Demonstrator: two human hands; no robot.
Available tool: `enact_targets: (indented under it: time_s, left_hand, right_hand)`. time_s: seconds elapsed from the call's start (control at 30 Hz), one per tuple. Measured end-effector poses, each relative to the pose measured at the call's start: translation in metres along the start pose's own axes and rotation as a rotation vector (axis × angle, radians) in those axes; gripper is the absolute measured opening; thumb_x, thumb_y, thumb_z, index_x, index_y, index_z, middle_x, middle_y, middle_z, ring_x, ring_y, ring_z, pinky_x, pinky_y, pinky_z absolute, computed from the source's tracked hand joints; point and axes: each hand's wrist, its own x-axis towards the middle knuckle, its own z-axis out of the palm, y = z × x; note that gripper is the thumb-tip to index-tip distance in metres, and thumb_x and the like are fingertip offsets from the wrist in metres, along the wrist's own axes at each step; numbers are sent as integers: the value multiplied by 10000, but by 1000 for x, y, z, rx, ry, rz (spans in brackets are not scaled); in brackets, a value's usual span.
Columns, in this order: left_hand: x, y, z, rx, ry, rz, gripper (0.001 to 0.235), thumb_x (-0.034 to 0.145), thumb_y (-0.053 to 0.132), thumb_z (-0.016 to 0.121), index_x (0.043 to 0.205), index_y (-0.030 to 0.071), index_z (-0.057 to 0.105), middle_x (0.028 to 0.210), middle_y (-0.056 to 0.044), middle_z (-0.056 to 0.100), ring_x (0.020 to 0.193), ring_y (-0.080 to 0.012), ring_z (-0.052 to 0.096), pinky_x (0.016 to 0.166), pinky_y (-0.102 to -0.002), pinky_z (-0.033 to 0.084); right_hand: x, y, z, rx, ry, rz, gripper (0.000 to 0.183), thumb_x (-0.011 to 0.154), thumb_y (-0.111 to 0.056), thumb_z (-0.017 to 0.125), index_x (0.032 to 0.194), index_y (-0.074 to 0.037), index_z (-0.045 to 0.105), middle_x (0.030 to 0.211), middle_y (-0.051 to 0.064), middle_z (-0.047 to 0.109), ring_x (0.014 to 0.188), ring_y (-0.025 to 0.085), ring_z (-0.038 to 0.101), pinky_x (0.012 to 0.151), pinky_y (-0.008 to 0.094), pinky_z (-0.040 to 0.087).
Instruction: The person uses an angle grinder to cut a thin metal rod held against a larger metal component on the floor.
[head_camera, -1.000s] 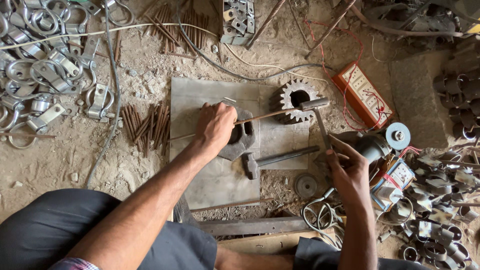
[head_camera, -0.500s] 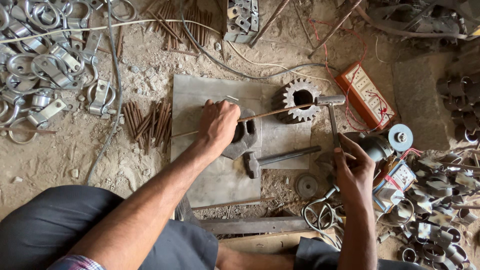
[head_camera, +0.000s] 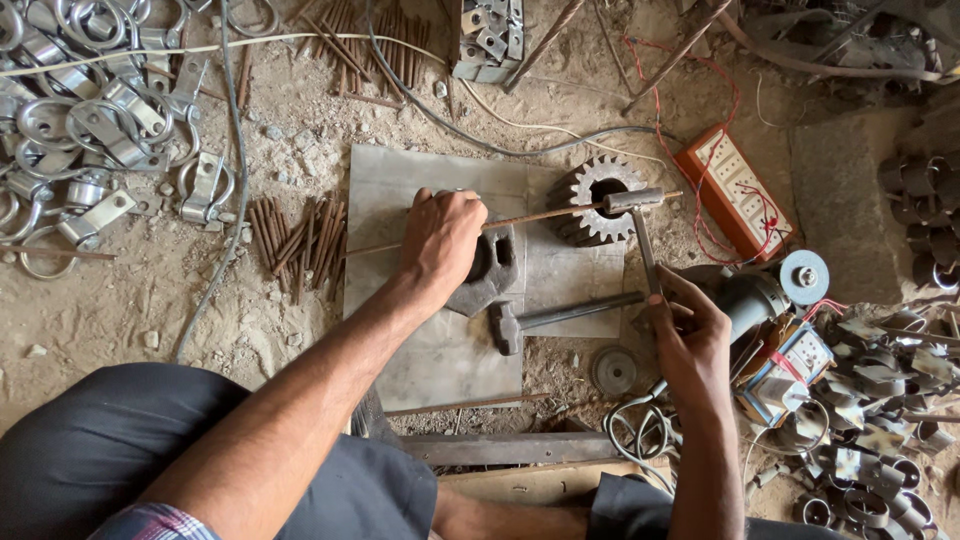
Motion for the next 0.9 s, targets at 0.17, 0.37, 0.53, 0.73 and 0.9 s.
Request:
enact_targets:
  time_s: [0.17, 0.37, 0.53, 0.73, 0.9]
  left_hand:
    - [1, 0, -2, -33, -17, -4, 98, 851, 5, 681, 766, 31, 722, 820, -142, 706, 788, -304, 689, 781, -457, 458]
    - [1, -3, 6, -123, -53, -22, 114, 901, -30, 681, 789, -13, 698, 805, -162, 700, 674, -257, 673, 710, -456, 501]
    - [-3, -11, 15, -226, -51, -83, 94, 920, -54, 660, 827, -62, 654, 879, -231, 694, 730, -298, 687, 580, -431, 575]
    - [-6, -17, 31, -208, 51, -38, 56, 946, -93, 573, 918, -60, 609, 1087, -269, 675, 917, -328, 690, 726, -422, 612]
    - [-14, -16, 27, -244, 119, 17, 103, 896, -92, 601, 998, -75, 609, 1157, -299, 635, 1012, -408, 639, 827, -480, 579]
  right_hand:
    - [2, 7, 4, 30, -9, -32, 457, 995, -144, 669, 1449, -101, 634, 867, 101, 726, 723, 57, 591, 635, 218, 472]
    - [3, 1, 14, 28, 65, 2, 442, 966, -153, 664, 1406, -132, 642, 871, 27, 766, 599, 34, 554, 487, 215, 390]
    - [-7, -2, 26, 35, 89, -57, 455, 975, -159, 652, 1429, -132, 626, 704, 17, 683, 480, 30, 427, 409, 222, 271]
    - [-15, -3, 36, 10, 165, -27, 471, 969, -158, 666, 1436, -122, 614, 664, -6, 652, 480, 34, 424, 411, 224, 271]
    - [-19, -3, 39, 15, 195, -115, 461, 991, -166, 678, 1444, -104, 622, 668, -39, 599, 543, 13, 427, 468, 206, 311]
